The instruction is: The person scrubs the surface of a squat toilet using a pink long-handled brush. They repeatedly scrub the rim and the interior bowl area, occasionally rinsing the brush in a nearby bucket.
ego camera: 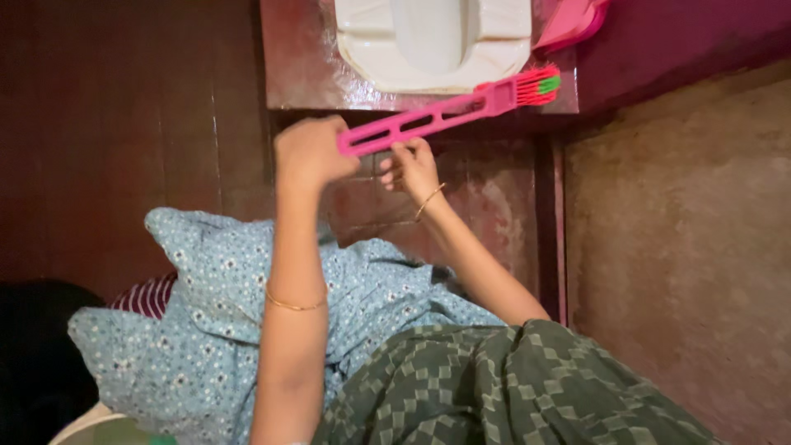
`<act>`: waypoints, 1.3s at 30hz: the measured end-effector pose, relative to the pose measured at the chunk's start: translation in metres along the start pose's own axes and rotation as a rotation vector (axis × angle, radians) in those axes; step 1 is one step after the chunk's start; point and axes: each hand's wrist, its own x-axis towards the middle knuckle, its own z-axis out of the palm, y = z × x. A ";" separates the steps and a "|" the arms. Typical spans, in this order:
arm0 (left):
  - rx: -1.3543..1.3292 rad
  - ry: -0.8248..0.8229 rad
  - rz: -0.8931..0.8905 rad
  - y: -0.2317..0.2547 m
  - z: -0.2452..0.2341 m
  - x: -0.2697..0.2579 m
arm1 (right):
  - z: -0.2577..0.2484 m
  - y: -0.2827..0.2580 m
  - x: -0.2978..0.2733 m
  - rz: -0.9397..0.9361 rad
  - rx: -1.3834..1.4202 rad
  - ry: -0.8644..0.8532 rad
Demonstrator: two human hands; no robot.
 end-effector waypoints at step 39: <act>-0.758 1.345 -0.199 -0.157 -0.065 -0.042 | 0.194 -0.052 0.012 -1.048 -1.018 -0.104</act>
